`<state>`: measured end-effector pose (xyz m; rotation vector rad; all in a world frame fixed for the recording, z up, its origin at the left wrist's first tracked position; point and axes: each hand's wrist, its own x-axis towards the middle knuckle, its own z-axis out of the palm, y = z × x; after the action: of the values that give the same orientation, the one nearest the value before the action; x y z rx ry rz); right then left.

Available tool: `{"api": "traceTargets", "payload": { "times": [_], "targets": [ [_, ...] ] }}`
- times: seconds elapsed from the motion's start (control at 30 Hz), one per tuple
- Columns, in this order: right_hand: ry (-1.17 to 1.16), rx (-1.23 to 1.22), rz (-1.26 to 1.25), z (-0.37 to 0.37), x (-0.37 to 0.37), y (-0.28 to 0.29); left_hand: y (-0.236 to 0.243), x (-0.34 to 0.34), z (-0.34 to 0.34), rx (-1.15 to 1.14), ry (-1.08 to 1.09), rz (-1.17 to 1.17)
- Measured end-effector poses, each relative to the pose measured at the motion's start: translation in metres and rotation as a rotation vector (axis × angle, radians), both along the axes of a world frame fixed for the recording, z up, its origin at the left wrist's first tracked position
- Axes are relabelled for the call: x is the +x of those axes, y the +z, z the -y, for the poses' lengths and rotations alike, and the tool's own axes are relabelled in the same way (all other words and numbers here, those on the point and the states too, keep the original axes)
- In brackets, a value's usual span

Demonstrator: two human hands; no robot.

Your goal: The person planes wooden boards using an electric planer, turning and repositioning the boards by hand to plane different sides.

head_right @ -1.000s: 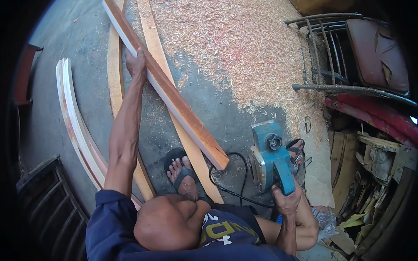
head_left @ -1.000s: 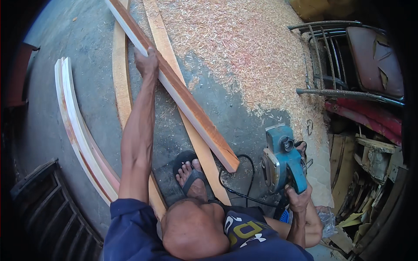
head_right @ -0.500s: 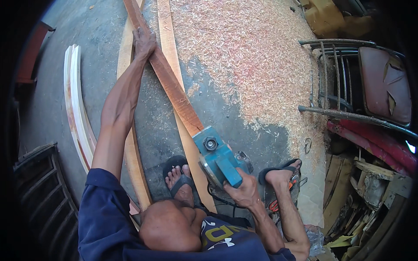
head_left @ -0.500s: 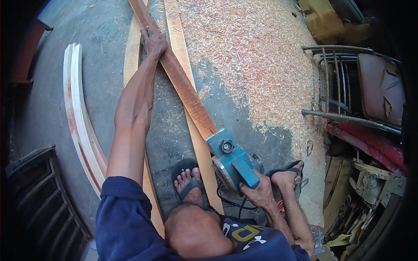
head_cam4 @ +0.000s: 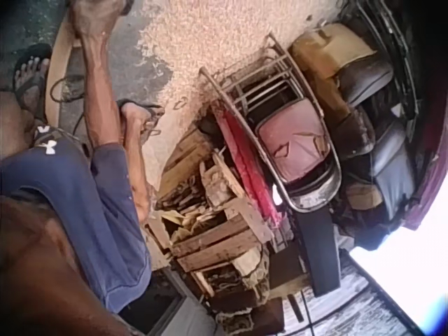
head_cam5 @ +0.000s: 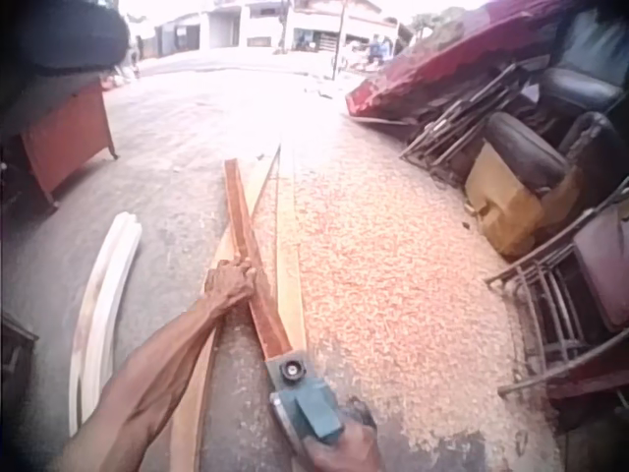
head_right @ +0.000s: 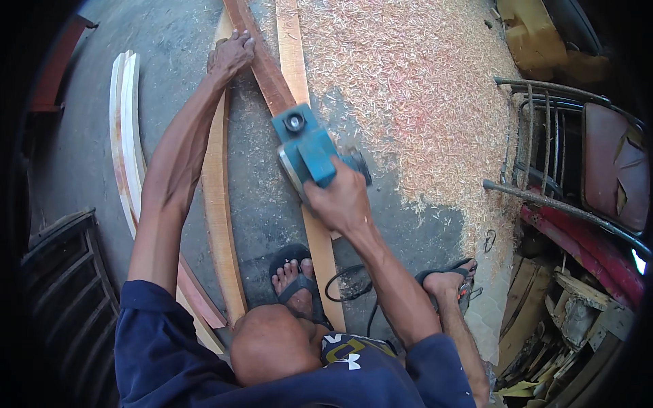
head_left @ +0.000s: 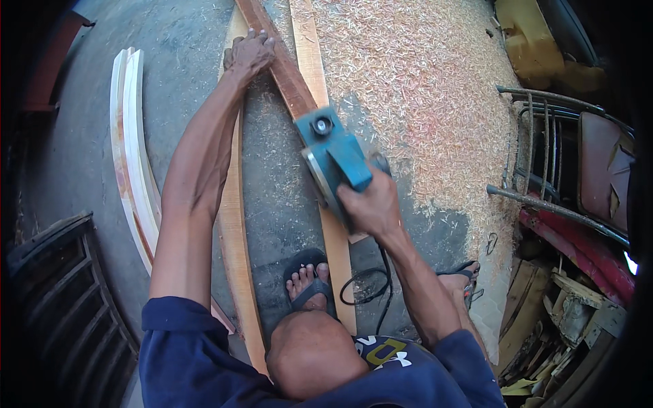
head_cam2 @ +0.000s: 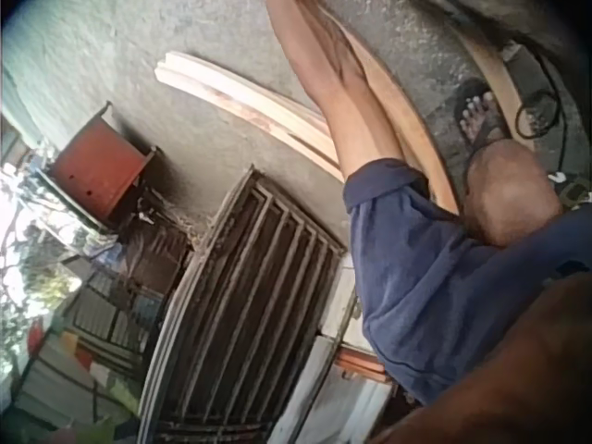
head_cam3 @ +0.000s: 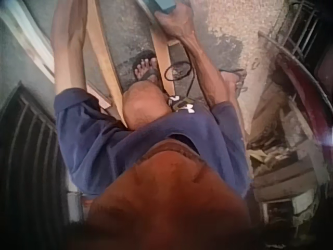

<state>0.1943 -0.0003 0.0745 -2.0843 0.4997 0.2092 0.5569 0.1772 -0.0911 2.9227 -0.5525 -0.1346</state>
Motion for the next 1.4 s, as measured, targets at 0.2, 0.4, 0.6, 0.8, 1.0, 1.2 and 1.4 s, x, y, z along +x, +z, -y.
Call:
{"api": "traceTargets", "payload": {
  "times": [0.2, 0.4, 0.6, 0.8, 1.0, 1.2, 1.4],
  "targets": [
    [0.052, -0.009, -0.154, 0.013, 0.079, -0.006, 0.027, -0.01, 0.025, 0.313, -0.193, -0.138],
    [0.022, 0.033, -0.087, 0.023, -0.087, 0.008, 0.036, -0.017, 0.013, -0.024, -0.009, -0.173],
    [0.008, 0.007, -0.258, 0.038, -0.189, 0.02, 0.025, -0.007, 0.015, -0.141, -0.01, -0.257],
    [-0.015, -0.027, -0.121, 0.019, -0.064, 0.008, 0.019, -0.007, 0.014, -0.234, 0.053, -0.23],
    [0.028, -0.053, -0.11, 0.012, 0.097, -0.002, 0.029, 0.01, 0.007, -0.287, 0.03, -0.342],
    [0.068, -0.067, -0.086, 0.014, 0.06, -0.012, 0.028, 0.001, 0.0, -0.28, 0.121, -0.373],
    [0.036, -0.004, -0.183, 0.035, -0.126, 0.013, 0.031, 0.002, -0.004, -0.291, 0.166, -0.425]
  ]
}}
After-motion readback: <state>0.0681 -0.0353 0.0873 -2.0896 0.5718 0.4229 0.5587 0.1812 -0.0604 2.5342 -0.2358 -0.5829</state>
